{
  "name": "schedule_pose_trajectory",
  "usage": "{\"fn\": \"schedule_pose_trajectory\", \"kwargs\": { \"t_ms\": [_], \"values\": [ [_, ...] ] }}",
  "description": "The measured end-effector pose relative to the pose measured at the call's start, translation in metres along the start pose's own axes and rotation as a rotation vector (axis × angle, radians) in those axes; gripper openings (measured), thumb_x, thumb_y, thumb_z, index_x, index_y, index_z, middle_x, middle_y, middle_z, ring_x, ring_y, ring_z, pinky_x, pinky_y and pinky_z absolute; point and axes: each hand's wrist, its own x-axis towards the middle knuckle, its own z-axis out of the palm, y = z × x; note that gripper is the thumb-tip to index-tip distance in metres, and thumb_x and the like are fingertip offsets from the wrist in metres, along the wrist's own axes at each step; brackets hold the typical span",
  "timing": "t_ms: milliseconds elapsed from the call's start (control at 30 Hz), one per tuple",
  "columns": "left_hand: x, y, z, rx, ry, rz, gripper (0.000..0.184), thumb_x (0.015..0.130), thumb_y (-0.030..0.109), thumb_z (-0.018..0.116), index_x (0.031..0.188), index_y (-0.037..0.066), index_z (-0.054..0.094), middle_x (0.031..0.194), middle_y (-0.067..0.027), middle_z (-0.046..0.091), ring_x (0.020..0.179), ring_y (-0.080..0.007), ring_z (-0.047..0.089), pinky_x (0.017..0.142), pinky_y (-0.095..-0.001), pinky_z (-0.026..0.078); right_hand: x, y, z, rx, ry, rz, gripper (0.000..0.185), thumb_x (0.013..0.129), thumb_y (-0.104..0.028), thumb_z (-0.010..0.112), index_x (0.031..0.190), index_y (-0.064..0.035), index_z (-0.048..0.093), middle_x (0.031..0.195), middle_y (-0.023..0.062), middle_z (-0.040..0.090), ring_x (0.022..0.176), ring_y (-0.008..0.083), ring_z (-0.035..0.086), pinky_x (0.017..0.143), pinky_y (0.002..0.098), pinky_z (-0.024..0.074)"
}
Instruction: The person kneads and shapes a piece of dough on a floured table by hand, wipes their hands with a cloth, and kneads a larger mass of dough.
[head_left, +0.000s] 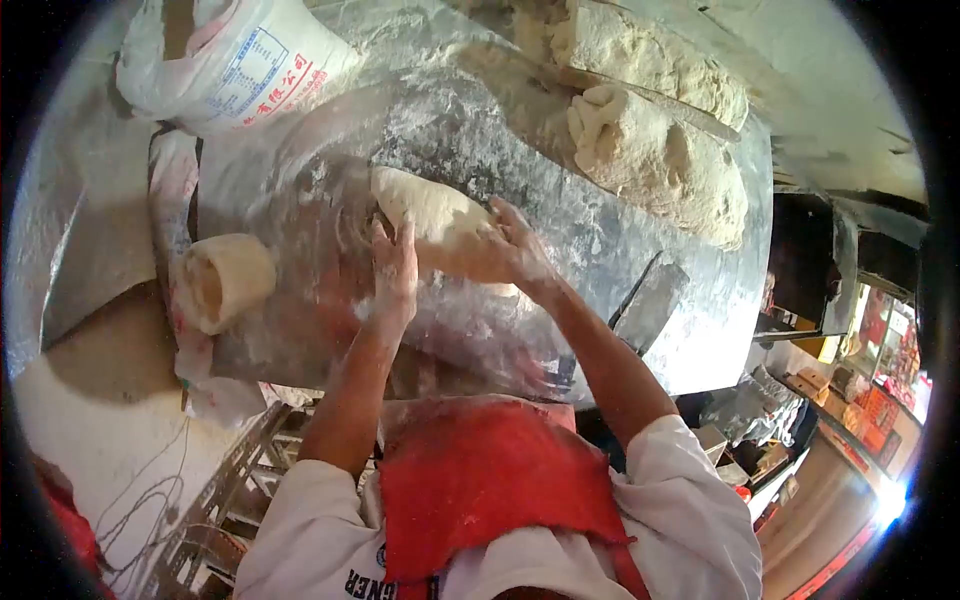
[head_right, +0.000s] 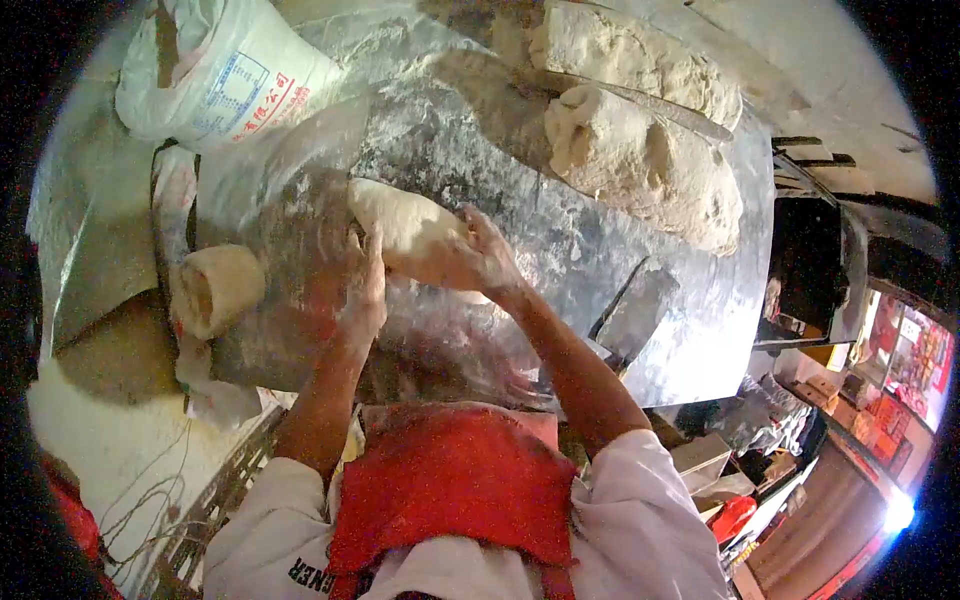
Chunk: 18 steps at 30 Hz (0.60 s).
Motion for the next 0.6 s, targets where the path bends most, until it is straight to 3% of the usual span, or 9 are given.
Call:
{"fn": "schedule_pose_trajectory", "kwargs": {
  "t_ms": [67, 100, 133, 200, 233, 267, 400, 600],
  "values": [
    [0.053, 0.032, -0.025, -1.096, 0.022, -1.008, 0.057, 0.101, 0.035, 0.056, 0.144, 0.000, 0.045, 0.143, -0.0172, 0.048, 0.126, -0.0258, 0.055, 0.098, -0.0383, 0.050, -0.001, -0.020, 0.000, -0.004, -0.119, -0.046, 0.071, 0.095, -0.038, 0.069, 0.148, 0.0011, 0.044, 0.146, 0.0213, 0.052, 0.128, 0.0295, 0.055, 0.108, 0.0398, 0.0437],
    [0.064, 0.053, -0.048, -1.211, 0.020, -0.742, 0.055, 0.100, 0.034, 0.059, 0.140, -0.001, 0.048, 0.136, -0.0146, 0.054, 0.121, -0.0245, 0.058, 0.096, -0.0379, 0.051, -0.002, -0.040, 0.001, -0.009, -0.245, -0.089, 0.075, 0.095, -0.039, 0.069, 0.150, 0.0037, 0.041, 0.147, 0.0215, 0.051, 0.128, 0.0272, 0.055, 0.109, 0.0383, 0.0423],
    [0.076, 0.074, -0.071, -1.347, 0.010, -0.475, 0.053, 0.098, 0.033, 0.062, 0.136, -0.001, 0.052, 0.130, -0.0120, 0.059, 0.116, -0.0232, 0.061, 0.093, -0.0375, 0.053, -0.017, -0.072, 0.007, -0.046, -0.168, 0.043, 0.074, 0.093, -0.037, 0.071, 0.148, 0.0040, 0.043, 0.140, 0.0198, 0.056, 0.123, 0.0267, 0.058, 0.109, 0.0385, 0.0429],
    [0.089, 0.101, -0.092, -1.637, 0.133, -1.059, 0.060, 0.093, 0.036, 0.071, 0.133, -0.004, 0.054, 0.122, -0.0129, 0.064, 0.113, -0.0265, 0.063, 0.095, -0.0383, 0.053, -0.052, -0.099, 0.007, 0.317, -0.154, -0.054, 0.078, 0.088, -0.035, 0.075, 0.147, 0.0057, 0.044, 0.136, 0.0198, 0.058, 0.121, 0.0273, 0.059, 0.106, 0.0396, 0.0441],
    [0.068, 0.101, -0.094, -1.163, 0.191, -0.650, 0.066, 0.088, 0.037, 0.076, 0.132, -0.007, 0.054, 0.120, -0.0150, 0.065, 0.112, -0.0292, 0.064, 0.096, -0.0406, 0.053, -0.074, -0.118, 0.004, 0.283, -0.131, -0.157, 0.079, 0.087, -0.034, 0.077, 0.146, 0.0058, 0.044, 0.134, 0.0202, 0.058, 0.121, 0.0278, 0.059, 0.106, 0.0405, 0.0444],
    [0.052, 0.101, -0.101, -0.964, 0.207, -0.565, 0.066, 0.089, 0.037, 0.075, 0.133, -0.006, 0.053, 0.121, -0.0151, 0.065, 0.112, -0.0292, 0.064, 0.096, -0.0406, 0.053, -0.089, -0.138, -0.003, 0.249, -0.113, -0.279, 0.080, 0.085, -0.034, 0.078, 0.146, 0.0060, 0.045, 0.133, 0.0206, 0.059, 0.121, 0.0283, 0.058, 0.105, 0.0413, 0.0446],
    [0.000, 0.104, -0.131, -0.835, 0.155, -0.686, 0.066, 0.091, 0.037, 0.072, 0.135, -0.005, 0.049, 0.124, -0.0155, 0.063, 0.115, -0.0292, 0.062, 0.098, -0.0406, 0.051, -0.135, -0.170, -0.027, 0.161, -0.052, -0.528, 0.079, 0.085, -0.034, 0.078, 0.145, 0.0057, 0.045, 0.133, 0.0206, 0.058, 0.121, 0.0282, 0.059, 0.104, 0.0415, 0.0450],
    [-0.028, 0.112, -0.151, -0.777, 0.084, -0.735, 0.066, 0.093, 0.038, 0.068, 0.139, -0.004, 0.044, 0.129, -0.0162, 0.059, 0.119, -0.0291, 0.059, 0.100, -0.0407, 0.049, -0.173, -0.168, -0.032, 0.145, -0.014, -0.596, 0.077, 0.086, -0.034, 0.078, 0.145, 0.0054, 0.046, 0.133, 0.0206, 0.058, 0.120, 0.0282, 0.059, 0.103, 0.0418, 0.0456]
  ]
}}
